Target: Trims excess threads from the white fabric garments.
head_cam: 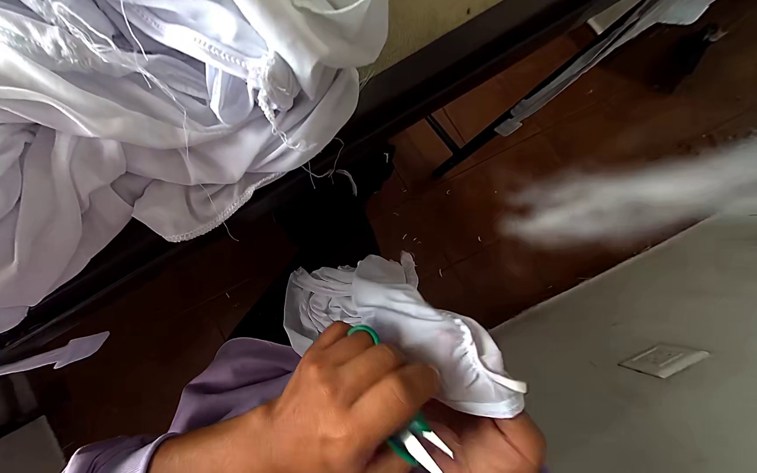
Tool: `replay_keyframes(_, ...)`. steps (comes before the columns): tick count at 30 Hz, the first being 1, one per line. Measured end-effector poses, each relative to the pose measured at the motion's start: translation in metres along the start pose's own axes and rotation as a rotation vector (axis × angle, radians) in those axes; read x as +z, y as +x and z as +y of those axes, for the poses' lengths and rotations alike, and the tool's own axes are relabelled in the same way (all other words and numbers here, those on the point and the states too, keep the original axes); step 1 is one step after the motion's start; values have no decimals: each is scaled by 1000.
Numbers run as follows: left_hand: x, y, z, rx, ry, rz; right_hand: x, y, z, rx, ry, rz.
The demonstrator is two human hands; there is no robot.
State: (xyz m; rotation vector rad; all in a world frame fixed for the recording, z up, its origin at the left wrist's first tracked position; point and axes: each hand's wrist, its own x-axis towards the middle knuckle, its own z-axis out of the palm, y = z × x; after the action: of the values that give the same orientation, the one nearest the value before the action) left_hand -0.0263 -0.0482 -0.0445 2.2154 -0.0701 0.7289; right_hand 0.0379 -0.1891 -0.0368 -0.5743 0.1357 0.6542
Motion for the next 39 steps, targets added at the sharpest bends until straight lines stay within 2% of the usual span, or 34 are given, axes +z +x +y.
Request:
replay_keyframes(4, -24, 9, -8, -138, 5, -15, -10, 6, -2, -87, -88, -84)
replay_keyframes(8, -39, 22, -8, -96, 221, -47, -14, 7, 1, -148, -215, -117)
replay_keyframes(13, -44, 30, -3, -2, 355, -65, -10, 8, -4, -158, -386, -191)
replay_keyframes(19, -45, 29, -1, 24, 418, -102, -6, 8, -9, -288, -877, -242)
replay_keyframes(23, -48, 31, -6, -38, 146, -119, -11, 7, -12, -319, -1079, -316)
replay_keyframes(26, -43, 35, -8, -48, -71, -239, -10, 6, -12, -285, -1196, -423)
replay_keyframes(29, -40, 35, -12, -98, -218, -246, -12, 9, -15, -314, -1249, -410)
replay_keyframes(34, -38, 31, -16, -268, -536, -182, -12, 20, -15, -581, -1243, -314)
replay_keyframes(39, -39, 33, -21, -282, -549, -72, -4, 17, -7, -412, -1243, -423)
